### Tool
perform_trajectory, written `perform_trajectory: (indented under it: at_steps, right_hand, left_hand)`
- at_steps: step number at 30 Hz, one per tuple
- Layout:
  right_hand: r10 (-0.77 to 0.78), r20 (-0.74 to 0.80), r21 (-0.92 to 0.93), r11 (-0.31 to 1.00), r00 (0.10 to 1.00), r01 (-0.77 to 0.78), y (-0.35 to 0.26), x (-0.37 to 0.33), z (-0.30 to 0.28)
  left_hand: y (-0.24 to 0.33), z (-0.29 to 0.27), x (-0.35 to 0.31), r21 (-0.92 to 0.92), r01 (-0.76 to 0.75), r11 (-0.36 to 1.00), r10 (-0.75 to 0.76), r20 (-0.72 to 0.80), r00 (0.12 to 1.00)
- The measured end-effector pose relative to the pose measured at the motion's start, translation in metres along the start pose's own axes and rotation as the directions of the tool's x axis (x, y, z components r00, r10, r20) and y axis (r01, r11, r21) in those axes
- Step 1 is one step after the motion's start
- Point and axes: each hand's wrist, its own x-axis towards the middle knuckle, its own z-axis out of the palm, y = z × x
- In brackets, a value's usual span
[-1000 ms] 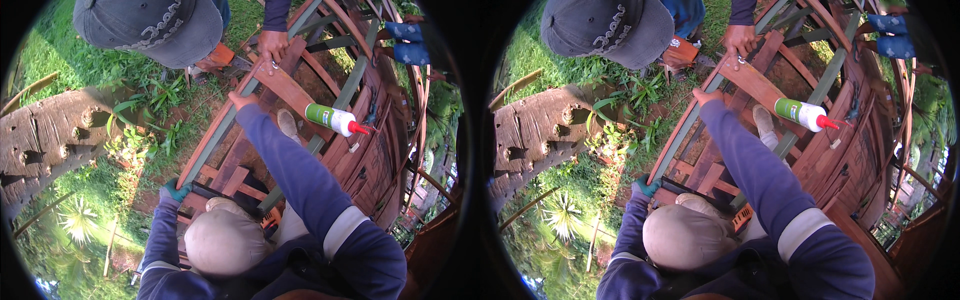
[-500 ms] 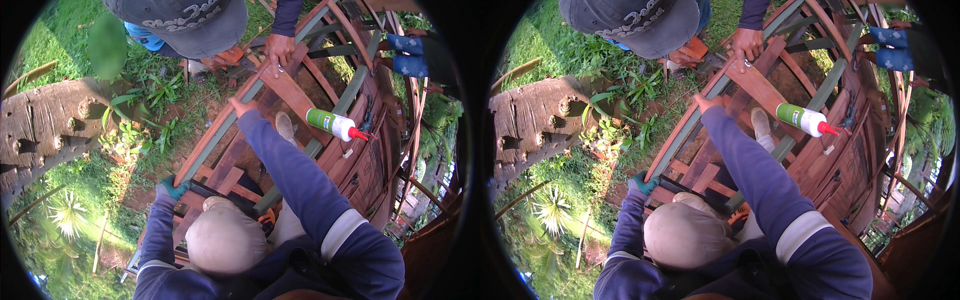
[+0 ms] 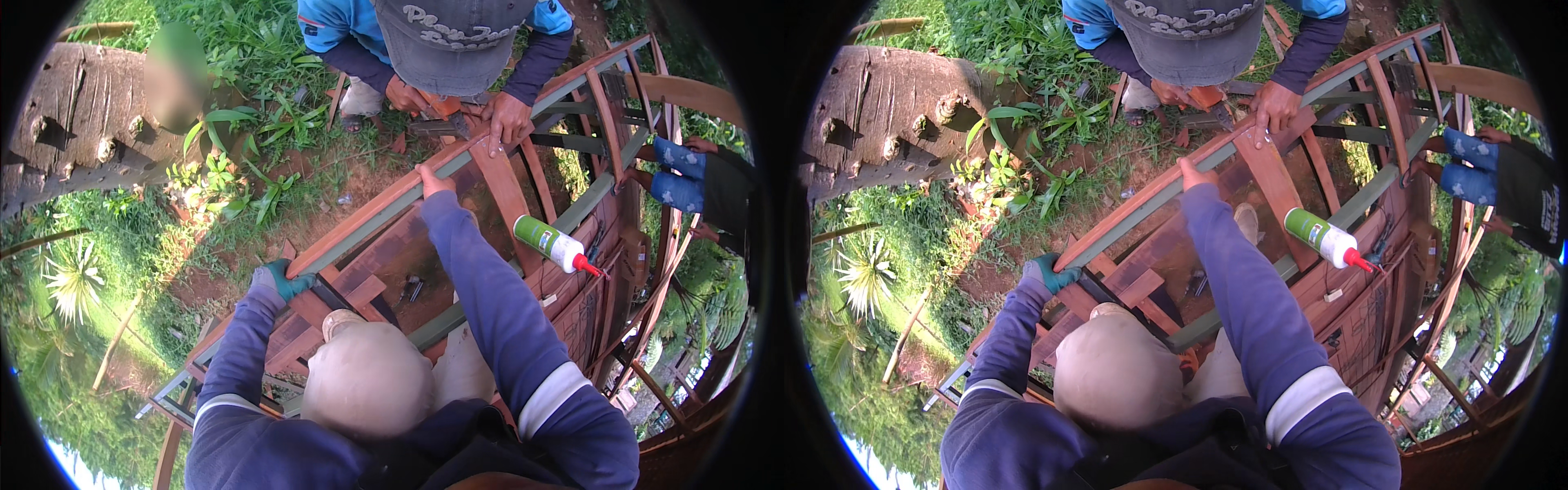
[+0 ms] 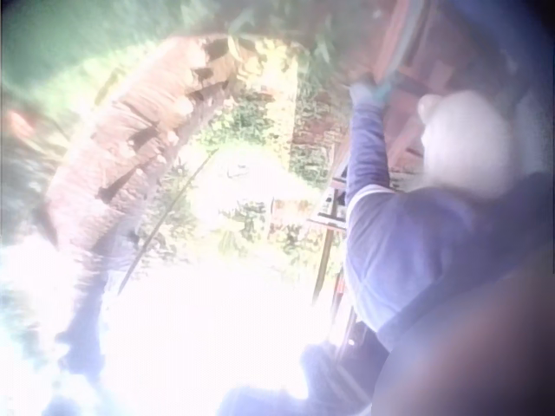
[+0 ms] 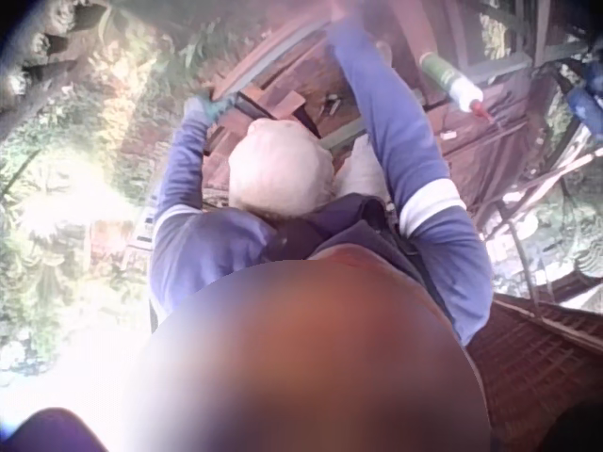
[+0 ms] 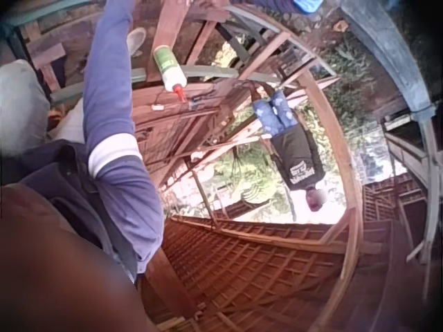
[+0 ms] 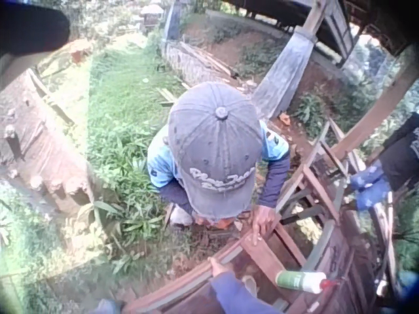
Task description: The person uses a cordless drill to fasten wooden planks onto a wooden frame structure. They position the planks, apply glue, and secure them with screws while other workers assist nearby.
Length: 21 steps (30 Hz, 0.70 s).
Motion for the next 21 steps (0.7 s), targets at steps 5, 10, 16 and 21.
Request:
perform_trajectory:
  at_steps: [5, 10, 16, 21]
  right_hand:
    - [-0.073, 0.030, 0.068, 0.995, 0.997, 0.071, -0.005, -0.009, -0.007]
    - [0.023, 0.035, 0.130, 0.991, 0.999, -0.027, -0.017, -0.023, -0.010]
    - [-0.009, 0.007, 0.089, 0.996, 1.000, 0.009, -0.017, -0.018, -0.009]
    - [-0.006, -0.049, 0.122, 0.992, 0.999, 0.012, -0.013, -0.016, -0.008]
  left_hand:
    - [0.004, -0.004, -0.002, -0.040, 0.010, 0.999, -0.009, 0.014, 1.000]
    - [0.007, -0.003, -0.005, -0.068, -0.020, 0.997, 0.018, -0.025, 1.000]
    - [0.006, -0.004, -0.003, -0.032, -0.003, 0.999, 0.003, 0.003, 1.000]
    - [0.007, -0.005, -0.004, -0.035, 0.019, 0.999, -0.018, 0.013, 1.000]
